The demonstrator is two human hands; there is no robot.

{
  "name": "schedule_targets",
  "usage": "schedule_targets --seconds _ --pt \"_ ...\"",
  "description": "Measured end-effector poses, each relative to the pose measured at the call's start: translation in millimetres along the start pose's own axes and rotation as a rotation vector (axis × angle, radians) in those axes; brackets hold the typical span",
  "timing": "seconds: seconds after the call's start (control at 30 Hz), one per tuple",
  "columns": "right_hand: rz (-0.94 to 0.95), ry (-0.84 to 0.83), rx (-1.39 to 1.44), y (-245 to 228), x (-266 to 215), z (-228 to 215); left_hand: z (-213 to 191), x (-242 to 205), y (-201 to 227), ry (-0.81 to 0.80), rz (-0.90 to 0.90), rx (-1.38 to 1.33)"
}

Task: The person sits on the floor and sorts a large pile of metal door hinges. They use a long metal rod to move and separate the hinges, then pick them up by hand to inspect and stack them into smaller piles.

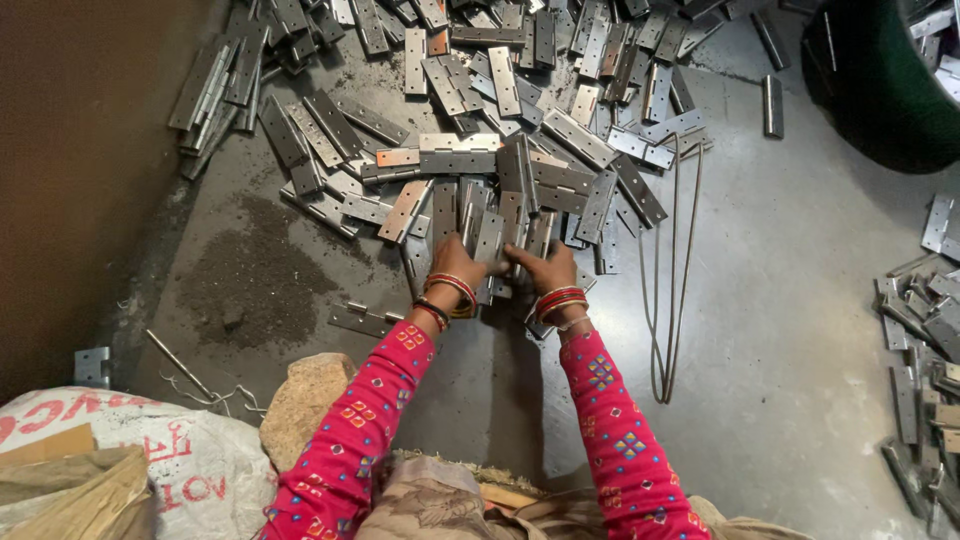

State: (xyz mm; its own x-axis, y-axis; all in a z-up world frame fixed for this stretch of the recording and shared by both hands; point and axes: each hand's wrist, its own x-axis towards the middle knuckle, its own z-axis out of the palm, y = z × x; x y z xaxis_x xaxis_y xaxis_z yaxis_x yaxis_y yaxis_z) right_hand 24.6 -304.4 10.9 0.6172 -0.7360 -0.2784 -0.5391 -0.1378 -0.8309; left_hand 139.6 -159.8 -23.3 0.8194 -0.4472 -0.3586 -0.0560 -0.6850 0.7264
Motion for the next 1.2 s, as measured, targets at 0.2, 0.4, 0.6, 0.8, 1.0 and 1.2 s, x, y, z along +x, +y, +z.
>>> schedule_targets --seconds 0.2,0.4,0.6,0.8,1.0,1.2 --pt "-0.106 -0.007 -0.083 11.5 -7.9 3.0 -1.4 -15.0 -2.1 0.001 0.104 0.005" --pt "-0.014 -0.166 0.117 30.7 -70.2 -17.9 -7.0 -96.4 -17.1 -0.122 0.011 -0.187" --pt "0.008 -0.289 0.340 42.5 -122.0 -36.8 -1.2 -152.1 -36.2 -0.148 -0.014 -0.384" --pt "0.172 -0.323 0.570 15.4 -164.2 -59.7 -6.0 -193.3 -32.5 -0.266 -0.004 -0.798" --pt "-0.114 -0.336 0.608 -34.7 -172.7 -90.2 -54.1 -213.0 24.3 -0.299 0.066 -0.787" --pt "-0.275 -0.588 0.558 -13.2 -169.4 -108.1 -71.6 -204.1 27.0 -0.157 0.538 -0.497"
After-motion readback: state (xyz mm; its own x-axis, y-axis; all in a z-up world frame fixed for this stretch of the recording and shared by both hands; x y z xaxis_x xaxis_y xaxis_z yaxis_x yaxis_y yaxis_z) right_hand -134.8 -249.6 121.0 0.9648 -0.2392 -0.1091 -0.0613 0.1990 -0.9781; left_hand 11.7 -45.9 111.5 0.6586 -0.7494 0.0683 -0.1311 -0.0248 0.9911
